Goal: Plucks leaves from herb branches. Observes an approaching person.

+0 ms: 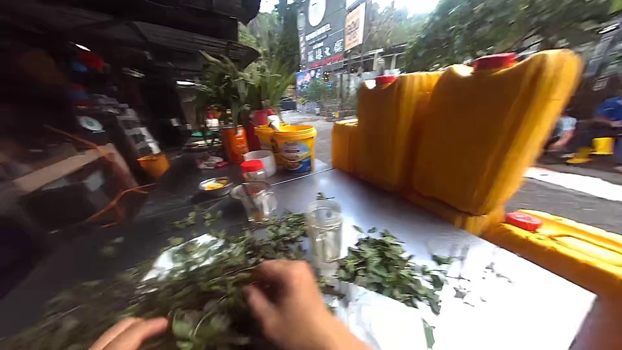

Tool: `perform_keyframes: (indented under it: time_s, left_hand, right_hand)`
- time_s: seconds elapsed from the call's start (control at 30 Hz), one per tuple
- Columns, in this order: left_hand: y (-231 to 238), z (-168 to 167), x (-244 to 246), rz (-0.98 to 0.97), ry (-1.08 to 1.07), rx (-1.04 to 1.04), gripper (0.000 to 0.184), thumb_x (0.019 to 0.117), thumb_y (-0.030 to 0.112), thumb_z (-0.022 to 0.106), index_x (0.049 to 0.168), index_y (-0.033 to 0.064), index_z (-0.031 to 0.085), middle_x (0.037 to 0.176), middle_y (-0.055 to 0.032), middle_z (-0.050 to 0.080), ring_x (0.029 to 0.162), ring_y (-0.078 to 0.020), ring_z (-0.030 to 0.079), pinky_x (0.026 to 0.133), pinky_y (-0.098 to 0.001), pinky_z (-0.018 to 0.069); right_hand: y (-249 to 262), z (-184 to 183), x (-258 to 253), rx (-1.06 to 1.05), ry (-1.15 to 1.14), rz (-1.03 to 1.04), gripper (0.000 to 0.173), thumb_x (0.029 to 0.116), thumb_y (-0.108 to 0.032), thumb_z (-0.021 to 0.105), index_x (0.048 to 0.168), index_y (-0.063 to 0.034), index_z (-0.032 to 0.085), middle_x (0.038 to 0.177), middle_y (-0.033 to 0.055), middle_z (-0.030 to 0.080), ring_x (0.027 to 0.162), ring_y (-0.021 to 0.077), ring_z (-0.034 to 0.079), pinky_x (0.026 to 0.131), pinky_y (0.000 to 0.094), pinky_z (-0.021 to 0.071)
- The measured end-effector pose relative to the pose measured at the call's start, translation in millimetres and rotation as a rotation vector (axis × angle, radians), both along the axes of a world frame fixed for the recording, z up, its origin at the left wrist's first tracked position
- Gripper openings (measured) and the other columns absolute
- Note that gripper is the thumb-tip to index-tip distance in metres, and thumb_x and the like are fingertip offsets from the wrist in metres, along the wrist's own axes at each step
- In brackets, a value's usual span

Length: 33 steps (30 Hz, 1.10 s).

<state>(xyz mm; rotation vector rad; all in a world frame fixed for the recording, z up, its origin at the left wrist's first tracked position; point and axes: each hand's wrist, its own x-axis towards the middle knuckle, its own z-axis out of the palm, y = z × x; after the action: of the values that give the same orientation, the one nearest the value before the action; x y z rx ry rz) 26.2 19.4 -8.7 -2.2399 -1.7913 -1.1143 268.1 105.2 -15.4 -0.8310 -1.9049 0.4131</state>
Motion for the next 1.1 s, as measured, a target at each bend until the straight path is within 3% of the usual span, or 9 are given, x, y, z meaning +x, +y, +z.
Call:
perform_keyframes:
  time_s: [0.17,0.3,0.43,0.53,0.67,0.77,0.97,1.03,1.1]
  left_hand:
    - [-8,11,-27,0.267,-0.421,0.288,0.022,0.0743,-0.005,0.074,0.096,-0.0068,0.07,0.091,-0.005,0.072,0.085,0.0019,0.067,0.08,-0.0193,0.058]
    - [-5,17,-40,0.356,-0.782,0.319,0.029,0.0716,-0.011,0.069,0.099,-0.0018,0.068,0.087,0.0031,0.071,0.079,0.0002,0.069,0.072,-0.0205,0.0613]
    - [-3,20,-45,0.405,-0.886,0.282,0.031,0.0743,-0.011,0.067,0.104,-0.0041,0.067,0.089,-0.0021,0.071,0.08,-0.0036,0.07,0.073,-0.0218,0.0608]
    - [-4,17,-51,0.375,-0.868,0.239,0.03,0.0737,-0.014,0.068,0.101,-0.0024,0.07,0.089,-0.0061,0.072,0.081,-0.0095,0.071,0.073,-0.0267,0.0623]
    - [-6,20,-57,0.415,-0.825,0.267,0.022,0.0775,-0.013,0.069,0.094,0.0014,0.071,0.086,-0.0045,0.072,0.078,-0.0092,0.071,0.07,-0.0241,0.0605]
    - [-9,23,-63,0.444,-0.854,0.286,0.014,0.0838,-0.009,0.071,0.093,0.0016,0.071,0.087,-0.0072,0.074,0.077,-0.0137,0.073,0.066,-0.0275,0.0613]
    - [-20,24,-59,0.342,-0.493,0.232,0.039,0.0786,0.017,0.073,0.116,0.0095,0.069,0.105,-0.0005,0.072,0.095,-0.0113,0.071,0.078,-0.0324,0.0621]
    - [-27,26,-49,0.234,-0.227,0.067,0.056,0.0773,0.029,0.073,0.13,0.0131,0.066,0.127,-0.0019,0.067,0.12,-0.0196,0.063,0.098,-0.0482,0.0553]
    - [-31,27,-29,0.123,-0.012,-0.172,0.071,0.0747,0.048,0.077,0.14,0.0219,0.064,0.144,-0.0022,0.06,0.135,-0.0315,0.052,0.103,-0.0672,0.0419]
  right_hand:
    - [18,-9,4,-0.049,0.15,-0.047,0.01,0.092,-0.023,0.068,0.092,-0.0154,0.075,0.08,-0.0069,0.073,0.07,0.0035,0.07,0.064,0.0293,0.0626]
    - [25,-8,12,-0.073,0.048,-0.09,0.018,0.0851,-0.037,0.07,0.093,-0.0221,0.076,0.081,-0.0113,0.072,0.068,0.0014,0.066,0.058,0.0278,0.0573]
    - [25,-6,16,-0.15,-0.161,0.174,0.073,0.0746,-0.076,0.072,0.13,-0.028,0.071,0.129,-0.01,0.068,0.121,0.0117,0.06,0.099,0.0438,0.0535]
    - [22,-12,7,-0.069,-0.407,0.191,0.09,0.0669,-0.078,0.075,0.143,-0.0334,0.06,0.144,-0.0091,0.06,0.132,0.0231,0.054,0.102,0.0619,0.046]
    - [27,-29,1,0.067,-0.374,-0.045,0.037,0.0676,-0.024,0.076,0.104,-0.0258,0.08,0.102,-0.0051,0.077,0.095,0.0232,0.072,0.076,0.0583,0.0579]
    - [31,-27,9,0.026,-0.257,-0.256,0.01,0.0761,-0.019,0.069,0.082,-0.0189,0.077,0.073,0.0002,0.071,0.07,0.0247,0.071,0.059,0.0594,0.0548]
    - [31,-21,13,-0.092,-0.176,-0.411,0.009,0.0812,-0.024,0.069,0.082,-0.022,0.078,0.066,-0.0009,0.067,0.062,0.0217,0.066,0.054,0.0568,0.0495]
    - [31,-21,13,-0.112,-0.178,-0.422,0.01,0.082,-0.023,0.069,0.083,-0.0225,0.078,0.067,-0.001,0.068,0.063,0.0215,0.067,0.055,0.0567,0.0497]
    - [30,-19,14,-0.144,-0.192,-0.423,0.009,0.084,-0.021,0.07,0.085,-0.0225,0.079,0.069,-0.0007,0.069,0.065,0.0219,0.067,0.057,0.0568,0.0506]
